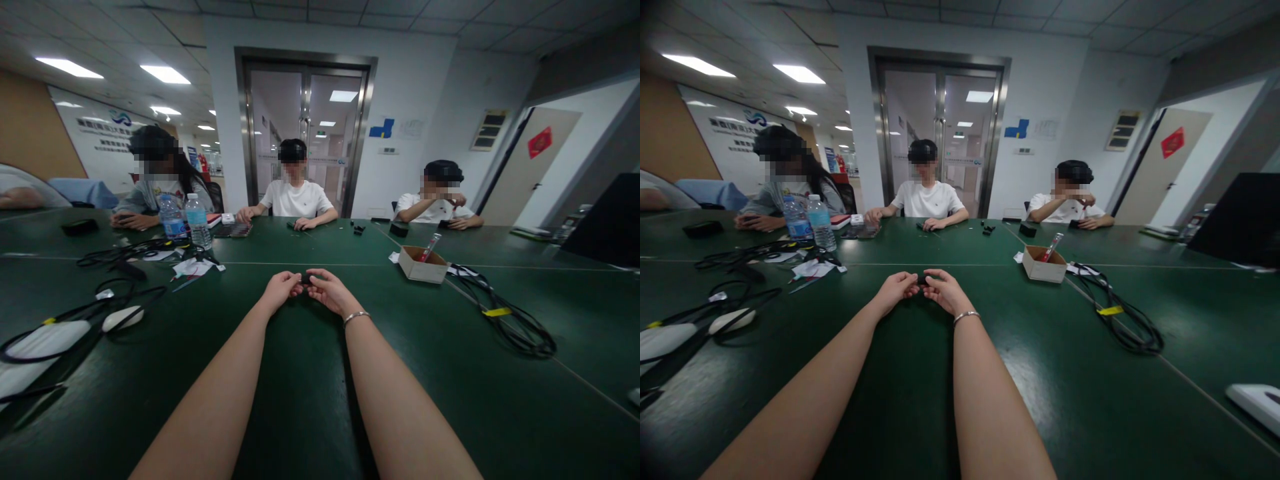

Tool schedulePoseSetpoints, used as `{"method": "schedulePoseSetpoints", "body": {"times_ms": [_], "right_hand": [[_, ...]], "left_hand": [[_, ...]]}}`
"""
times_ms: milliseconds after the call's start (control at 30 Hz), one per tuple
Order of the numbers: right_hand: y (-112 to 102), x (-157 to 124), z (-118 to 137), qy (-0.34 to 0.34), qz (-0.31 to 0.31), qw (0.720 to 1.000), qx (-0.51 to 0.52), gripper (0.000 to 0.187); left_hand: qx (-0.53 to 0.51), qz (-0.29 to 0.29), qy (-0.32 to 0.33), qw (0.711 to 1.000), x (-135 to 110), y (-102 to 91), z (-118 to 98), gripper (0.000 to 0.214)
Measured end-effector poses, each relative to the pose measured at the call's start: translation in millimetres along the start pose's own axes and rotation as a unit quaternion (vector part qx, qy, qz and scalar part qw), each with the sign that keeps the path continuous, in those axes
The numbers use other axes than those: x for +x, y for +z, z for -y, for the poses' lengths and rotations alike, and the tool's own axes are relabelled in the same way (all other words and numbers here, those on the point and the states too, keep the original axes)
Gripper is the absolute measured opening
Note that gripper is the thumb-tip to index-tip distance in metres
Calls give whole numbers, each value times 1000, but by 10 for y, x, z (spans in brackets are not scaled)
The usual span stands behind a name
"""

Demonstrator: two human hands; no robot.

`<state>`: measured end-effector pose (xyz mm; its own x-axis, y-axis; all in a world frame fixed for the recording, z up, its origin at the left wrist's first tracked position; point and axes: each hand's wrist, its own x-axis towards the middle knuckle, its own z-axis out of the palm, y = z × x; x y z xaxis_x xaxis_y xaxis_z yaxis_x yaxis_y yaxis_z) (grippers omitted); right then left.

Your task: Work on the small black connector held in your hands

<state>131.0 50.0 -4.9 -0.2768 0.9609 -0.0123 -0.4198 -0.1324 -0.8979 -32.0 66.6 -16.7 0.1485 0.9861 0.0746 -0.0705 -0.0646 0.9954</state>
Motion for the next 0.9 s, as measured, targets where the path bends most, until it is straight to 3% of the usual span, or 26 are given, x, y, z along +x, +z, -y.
{"method": "schedulePoseSetpoints", "body": {"times_ms": [533,900], "right_hand": [[2,-17,8,-2,27,1000,-2,22],[20,3,13,10,-4,1000,7,13]], "left_hand": [[3,-14,-41,999,-29,24,-63,44],[55,-7,15,998,6,22,30,36]]}}
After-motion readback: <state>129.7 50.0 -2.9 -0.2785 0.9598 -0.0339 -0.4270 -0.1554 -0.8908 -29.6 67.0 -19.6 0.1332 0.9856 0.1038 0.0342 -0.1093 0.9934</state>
